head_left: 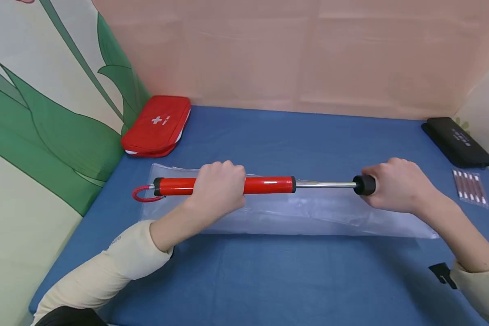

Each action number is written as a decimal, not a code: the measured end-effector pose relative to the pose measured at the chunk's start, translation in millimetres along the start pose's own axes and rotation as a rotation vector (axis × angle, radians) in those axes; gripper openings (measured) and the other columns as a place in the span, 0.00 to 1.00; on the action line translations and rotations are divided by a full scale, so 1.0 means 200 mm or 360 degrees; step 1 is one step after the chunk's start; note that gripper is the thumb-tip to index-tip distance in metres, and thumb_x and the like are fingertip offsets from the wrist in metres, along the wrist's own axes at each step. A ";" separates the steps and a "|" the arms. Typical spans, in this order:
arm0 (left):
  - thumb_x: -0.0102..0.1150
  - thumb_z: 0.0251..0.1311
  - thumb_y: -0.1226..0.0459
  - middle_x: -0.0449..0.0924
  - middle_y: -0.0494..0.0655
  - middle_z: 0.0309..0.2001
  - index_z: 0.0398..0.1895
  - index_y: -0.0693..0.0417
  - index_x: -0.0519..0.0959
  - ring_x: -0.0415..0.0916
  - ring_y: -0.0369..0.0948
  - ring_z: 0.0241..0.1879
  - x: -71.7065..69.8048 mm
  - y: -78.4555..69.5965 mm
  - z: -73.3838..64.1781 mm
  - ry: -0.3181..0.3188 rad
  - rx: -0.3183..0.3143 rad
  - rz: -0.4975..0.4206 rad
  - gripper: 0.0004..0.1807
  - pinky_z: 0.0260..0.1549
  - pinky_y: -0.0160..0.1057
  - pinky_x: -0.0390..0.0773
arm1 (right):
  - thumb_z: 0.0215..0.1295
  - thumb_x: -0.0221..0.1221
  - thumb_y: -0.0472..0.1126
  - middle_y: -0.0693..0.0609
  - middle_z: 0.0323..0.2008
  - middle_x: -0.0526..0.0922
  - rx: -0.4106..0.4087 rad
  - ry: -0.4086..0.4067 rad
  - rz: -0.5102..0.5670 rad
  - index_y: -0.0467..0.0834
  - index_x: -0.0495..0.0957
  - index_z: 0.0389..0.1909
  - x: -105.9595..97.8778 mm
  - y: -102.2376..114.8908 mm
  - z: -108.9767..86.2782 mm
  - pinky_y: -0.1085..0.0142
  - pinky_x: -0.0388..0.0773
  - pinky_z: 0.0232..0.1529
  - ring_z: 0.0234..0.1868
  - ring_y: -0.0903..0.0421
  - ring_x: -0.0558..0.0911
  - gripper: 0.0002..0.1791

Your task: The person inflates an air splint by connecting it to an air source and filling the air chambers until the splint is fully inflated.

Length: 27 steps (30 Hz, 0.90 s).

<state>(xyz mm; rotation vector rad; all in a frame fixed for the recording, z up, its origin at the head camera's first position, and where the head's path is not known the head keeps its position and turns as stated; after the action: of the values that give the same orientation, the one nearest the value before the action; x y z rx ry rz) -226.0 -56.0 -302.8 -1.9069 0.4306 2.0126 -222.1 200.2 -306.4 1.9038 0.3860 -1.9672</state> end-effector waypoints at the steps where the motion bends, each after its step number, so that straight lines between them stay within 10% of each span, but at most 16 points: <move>1: 0.74 0.36 0.60 0.73 0.46 0.17 0.27 0.56 0.81 0.70 0.40 0.15 -0.01 -0.01 0.00 -0.0007 0.0017 -0.0004 0.15 0.18 0.39 0.78 | 0.45 0.68 0.40 0.60 0.11 0.63 -0.0009 -0.0046 -0.0019 0.48 0.77 0.22 -0.02 -0.02 -0.02 0.64 0.57 0.16 0.14 0.59 0.62 0.07; 20: 0.70 0.42 0.59 0.64 0.42 0.11 0.21 0.50 0.80 0.61 0.36 0.10 -0.01 -0.32 0.04 -0.0137 0.0093 0.0192 0.08 0.12 0.32 0.70 | 0.35 0.66 0.38 0.53 0.10 0.63 0.0074 -0.0147 -0.0152 0.45 0.68 0.16 0.01 0.46 0.15 0.64 0.66 0.14 0.11 0.57 0.64 0.13; 27: 0.74 0.40 0.55 0.72 0.44 0.15 0.28 0.53 0.82 0.69 0.38 0.13 0.07 -0.16 0.01 0.0018 0.0032 0.0115 0.15 0.19 0.37 0.78 | 0.39 0.63 0.38 0.54 0.10 0.62 0.0019 -0.0208 -0.0151 0.46 0.68 0.18 0.07 0.41 0.14 0.63 0.63 0.13 0.11 0.56 0.63 0.11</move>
<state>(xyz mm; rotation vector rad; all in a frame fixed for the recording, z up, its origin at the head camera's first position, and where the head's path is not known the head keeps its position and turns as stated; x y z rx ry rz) -213.9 -26.4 -315.5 -1.9178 0.5280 2.0353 -211.6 113.4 -314.8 1.7823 0.4355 -2.1461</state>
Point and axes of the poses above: each hand's wrist, its own z-axis towards the middle knuckle, its own x-axis out of the palm, y = z × x, the point moved 10 cm from there along z, towards the middle knuckle
